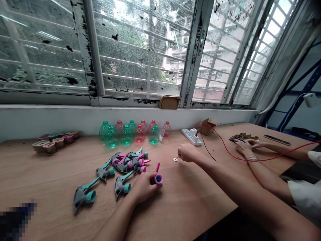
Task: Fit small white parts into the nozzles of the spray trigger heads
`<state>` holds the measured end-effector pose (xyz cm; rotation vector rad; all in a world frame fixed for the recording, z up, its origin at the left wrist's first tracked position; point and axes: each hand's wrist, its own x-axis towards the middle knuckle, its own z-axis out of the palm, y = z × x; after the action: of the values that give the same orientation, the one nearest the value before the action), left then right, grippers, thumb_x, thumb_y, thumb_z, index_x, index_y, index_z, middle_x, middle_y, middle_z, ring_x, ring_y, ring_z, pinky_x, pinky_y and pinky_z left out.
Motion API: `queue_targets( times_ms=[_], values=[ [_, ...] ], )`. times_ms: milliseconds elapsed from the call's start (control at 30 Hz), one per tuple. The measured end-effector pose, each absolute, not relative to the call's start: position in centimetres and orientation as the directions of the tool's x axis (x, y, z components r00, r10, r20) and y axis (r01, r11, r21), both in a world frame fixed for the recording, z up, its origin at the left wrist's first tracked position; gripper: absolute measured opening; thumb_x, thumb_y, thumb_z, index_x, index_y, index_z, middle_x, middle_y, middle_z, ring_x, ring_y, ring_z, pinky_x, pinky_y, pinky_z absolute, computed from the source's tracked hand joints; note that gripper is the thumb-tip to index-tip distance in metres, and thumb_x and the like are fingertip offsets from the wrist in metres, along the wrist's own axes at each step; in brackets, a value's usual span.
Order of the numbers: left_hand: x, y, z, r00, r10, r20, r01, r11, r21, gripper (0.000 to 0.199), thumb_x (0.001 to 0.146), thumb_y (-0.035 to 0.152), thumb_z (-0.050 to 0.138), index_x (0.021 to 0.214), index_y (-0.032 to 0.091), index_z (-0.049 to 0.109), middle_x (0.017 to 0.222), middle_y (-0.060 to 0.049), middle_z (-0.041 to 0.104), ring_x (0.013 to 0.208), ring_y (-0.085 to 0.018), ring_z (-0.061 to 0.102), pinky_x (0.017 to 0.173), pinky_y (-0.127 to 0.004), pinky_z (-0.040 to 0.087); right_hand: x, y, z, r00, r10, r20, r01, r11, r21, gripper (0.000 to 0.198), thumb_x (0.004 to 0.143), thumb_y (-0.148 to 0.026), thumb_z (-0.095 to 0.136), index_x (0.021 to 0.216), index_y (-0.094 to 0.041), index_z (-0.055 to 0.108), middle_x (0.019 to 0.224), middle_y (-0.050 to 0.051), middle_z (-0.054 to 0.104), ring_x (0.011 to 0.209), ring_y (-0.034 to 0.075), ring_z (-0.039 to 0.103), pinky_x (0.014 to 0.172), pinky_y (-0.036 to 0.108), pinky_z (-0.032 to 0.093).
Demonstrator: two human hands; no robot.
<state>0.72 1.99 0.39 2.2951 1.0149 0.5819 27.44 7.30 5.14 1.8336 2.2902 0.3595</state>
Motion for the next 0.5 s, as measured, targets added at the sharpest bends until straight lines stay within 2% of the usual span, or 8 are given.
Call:
queue_targets(
  times_ms=[300, 500],
  values=[
    [0.7, 1.8, 0.4, 0.611, 0.774, 0.162, 0.531, -0.554, 0.641, 0.012, 0.073, 0.028, 0.056, 0.073, 0.017, 0.060, 0.067, 0.003, 0.056, 0.063, -0.012, 0.046, 0.056, -0.022, 0.027, 28.3, 6.4, 4.1, -0.188, 0.980, 0.065, 0.967, 0.173, 0.185, 0.026, 0.083, -0.039, 0.054, 0.087, -0.025, 0.076, 0.085, 0.010, 0.072, 0.081, 0.023, 0.064, 0.067, 0.027, 0.040],
    [0.7, 1.6, 0.8, 0.610, 0.776, 0.158, 0.526, -0.546, 0.652, 0.013, 0.073, 0.028, 0.055, 0.070, 0.016, 0.058, 0.067, 0.003, 0.055, 0.063, -0.012, 0.046, 0.056, -0.022, 0.027, 29.3, 5.4, 3.4, -0.151, 0.983, 0.106, 0.983, 0.138, 0.120, 0.028, 0.086, -0.036, 0.049, 0.091, -0.027, 0.075, 0.089, 0.007, 0.072, 0.083, 0.021, 0.063, 0.064, 0.025, 0.039]
  ],
)
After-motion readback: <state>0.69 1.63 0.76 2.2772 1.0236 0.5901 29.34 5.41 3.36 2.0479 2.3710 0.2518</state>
